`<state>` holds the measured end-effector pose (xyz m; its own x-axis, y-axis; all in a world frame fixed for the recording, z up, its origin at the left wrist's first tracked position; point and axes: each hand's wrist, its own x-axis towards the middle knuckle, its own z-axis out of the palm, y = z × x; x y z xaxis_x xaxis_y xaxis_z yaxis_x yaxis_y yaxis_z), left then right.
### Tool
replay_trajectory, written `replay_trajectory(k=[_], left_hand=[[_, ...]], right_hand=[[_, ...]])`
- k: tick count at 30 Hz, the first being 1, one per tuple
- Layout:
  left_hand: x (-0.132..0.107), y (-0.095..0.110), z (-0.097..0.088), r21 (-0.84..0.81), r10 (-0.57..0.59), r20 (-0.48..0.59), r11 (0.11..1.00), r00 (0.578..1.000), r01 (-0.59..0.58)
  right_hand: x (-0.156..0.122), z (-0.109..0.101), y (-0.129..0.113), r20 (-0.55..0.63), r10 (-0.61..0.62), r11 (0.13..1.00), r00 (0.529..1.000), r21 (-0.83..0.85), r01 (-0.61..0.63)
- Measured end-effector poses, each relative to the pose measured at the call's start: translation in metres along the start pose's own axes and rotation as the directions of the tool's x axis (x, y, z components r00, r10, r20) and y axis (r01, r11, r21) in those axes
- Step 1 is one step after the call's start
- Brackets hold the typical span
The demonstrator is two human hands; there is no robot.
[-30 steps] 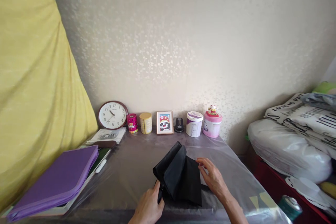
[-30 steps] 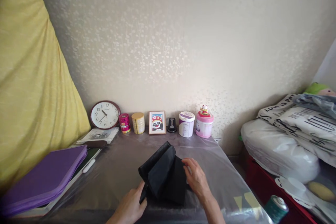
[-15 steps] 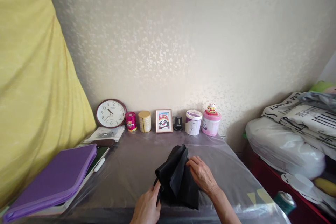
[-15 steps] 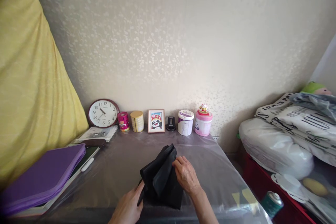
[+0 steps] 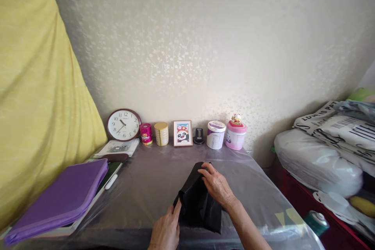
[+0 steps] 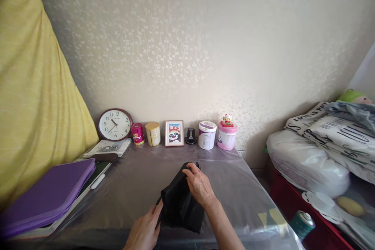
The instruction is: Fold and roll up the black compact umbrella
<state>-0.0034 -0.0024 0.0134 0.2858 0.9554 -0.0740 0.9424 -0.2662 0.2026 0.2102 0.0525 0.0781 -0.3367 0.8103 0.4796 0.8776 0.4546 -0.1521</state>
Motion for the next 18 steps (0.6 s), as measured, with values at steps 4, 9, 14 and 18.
replay_trajectory(k=[4,9,14,18], left_hand=[[-0.003,0.003,0.000,0.029,0.006,-0.004,1.000,1.000,-0.006],[-0.008,0.006,-0.001,0.068,0.003,0.038,0.998,0.999,-0.006],[-0.009,0.005,0.004,0.087,0.030,0.052,0.996,0.998,-0.035],[-0.011,0.003,0.011,0.063,0.018,0.018,0.998,1.000,-0.019]], right_hand=[[0.019,-0.003,-0.004,0.085,0.018,0.997,0.996,-0.073,-0.012],[0.042,0.007,-0.018,0.184,0.020,0.973,0.983,-0.229,0.023],[0.049,0.037,-0.033,0.306,0.028,0.949,0.952,-0.306,0.070],[0.043,0.053,-0.032,0.312,0.026,0.950,0.950,-0.303,0.073]])
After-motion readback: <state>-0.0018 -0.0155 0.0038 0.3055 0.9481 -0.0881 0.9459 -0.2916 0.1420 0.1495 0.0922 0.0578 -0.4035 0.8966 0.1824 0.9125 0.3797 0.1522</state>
